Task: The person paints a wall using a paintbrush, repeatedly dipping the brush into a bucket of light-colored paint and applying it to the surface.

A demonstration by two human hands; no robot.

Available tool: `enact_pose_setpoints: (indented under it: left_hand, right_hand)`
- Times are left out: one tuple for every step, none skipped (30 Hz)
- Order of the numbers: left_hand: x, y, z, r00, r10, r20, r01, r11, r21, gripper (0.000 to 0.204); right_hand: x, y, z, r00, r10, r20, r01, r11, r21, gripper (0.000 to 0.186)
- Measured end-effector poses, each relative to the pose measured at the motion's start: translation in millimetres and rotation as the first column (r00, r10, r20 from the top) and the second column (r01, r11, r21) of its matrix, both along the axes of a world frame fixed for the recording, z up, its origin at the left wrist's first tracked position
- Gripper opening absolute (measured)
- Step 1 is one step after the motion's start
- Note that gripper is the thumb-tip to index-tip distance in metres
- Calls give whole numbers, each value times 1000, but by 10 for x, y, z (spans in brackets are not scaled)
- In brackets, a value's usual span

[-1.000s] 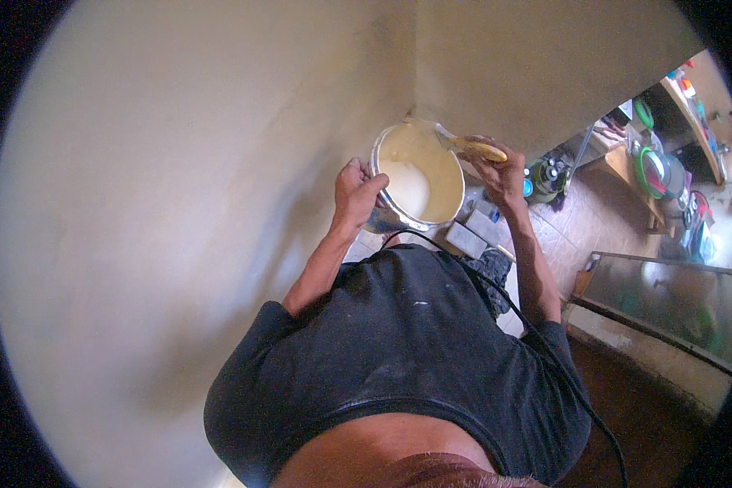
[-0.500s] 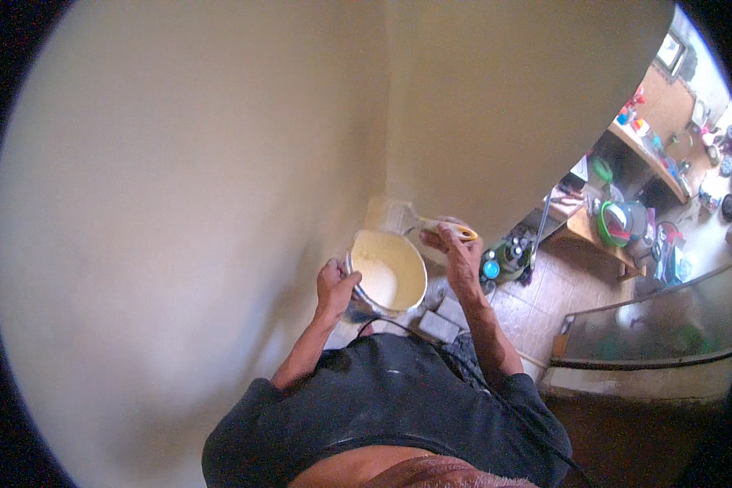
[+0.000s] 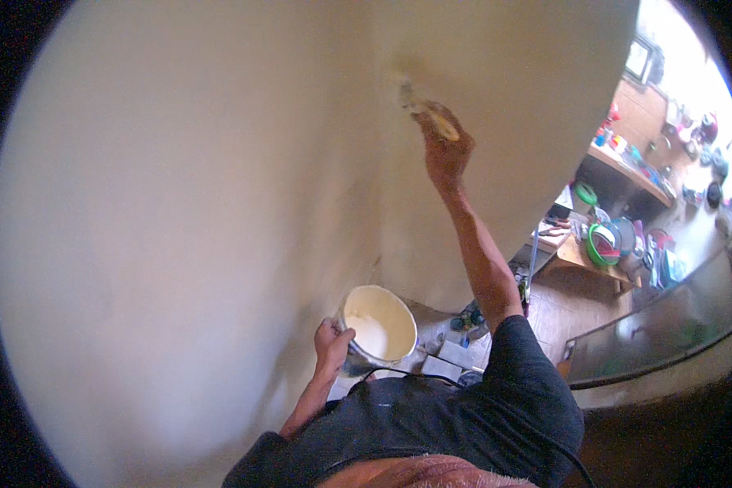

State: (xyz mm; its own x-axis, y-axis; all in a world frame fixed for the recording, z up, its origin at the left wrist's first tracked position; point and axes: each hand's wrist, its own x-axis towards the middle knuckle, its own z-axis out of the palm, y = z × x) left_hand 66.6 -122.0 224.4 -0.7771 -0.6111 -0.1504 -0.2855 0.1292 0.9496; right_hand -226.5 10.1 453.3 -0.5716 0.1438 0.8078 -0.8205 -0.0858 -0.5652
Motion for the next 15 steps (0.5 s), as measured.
enact_pose_setpoints:
  left_hand:
    - [11, -1, 33, 1000, 4, 2, -4, 1000, -20, 23]
    - [26, -66, -116, 1000, -1, 5, 2, 988, -155, 23]
    - [25, -89, -233, 1000, 6, -29, -10, 991, -133, 23]
    - [12, -103, -336, 998, 13, -62, -20, 994, -111, 24]
    - [-16, -134, -396, 995, 35, -91, -43, 995, -85, 24]
    - [5, -117, -319, 999, 47, -6, -47, 997, -58, 24]
    - [9, -145, -299, 1000, 27, -2, -27, 993, -118, 23]
    - [17, -181, -315, 1000, 12, 5, -11, 985, -169, 23]
    - [9, -123, -190, 1000, -8, 11, 10, 976, -218, 23]
    - [2, -38, -44, 1000, 6, -5, -6, 994, -112, 21]
    - [1, -19, -54, 999, 6, -39, -10, 995, -94, 21]
    - [7, -25, -66, 997, 11, -73, -17, 997, -76, 21]
    - [15, -23, -76, 994, 20, -106, -26, 998, -58, 21]
    - [12, -5, 32, 999, 36, -36, -38, 998, -48, 22]
    - [-2, 9, 39, 997, 23, -70, -24, 1000, -20, 21]
  right_hand:
    - [-14, -23, 23, 1000, -15, 2, 15, 1000, 0, 21]
    - [-29, -67, 7, 1000, -26, 2, 26, 1000, 6, 21]
    - [-61, -72, -15, 999, -43, 5, 43, 999, 8, 21]
    - [-139, -68, -64, 1000, 0, -21, -1, 999, -48, 22]
    - [-123, -98, -62, 1000, 21, 3, -21, 999, -40, 22]
    - [-54, -91, -58, 999, 39, 29, -38, 999, -28, 23]
    - [-3, -91, -59, 997, 58, 55, -57, 998, -19, 23]
    - [-20, -123, -115, 997, 75, 13, -75, 997, -28, 23]
    - [-25, -96, -146, 999, 50, 12, -50, 999, -20, 23]
    - [-29, -77, -174, 1000, 28, 11, -28, 1000, -13, 23]
    - [-20, -79, -173, 1000, 17, 6, -17, 1000, -2, 23]
    - [-17, -75, -165, 1000, 0, 9, 0, 1000, -5, 22]
    - [-18, -67, -153, 1000, -14, 12, 14, 1000, -7, 22]
    - [-13, -56, -148, 999, -27, 18, 27, 1000, -9, 22]
    - [-23, -39, -126, 1000, -23, 14, 24, 1000, -17, 22]
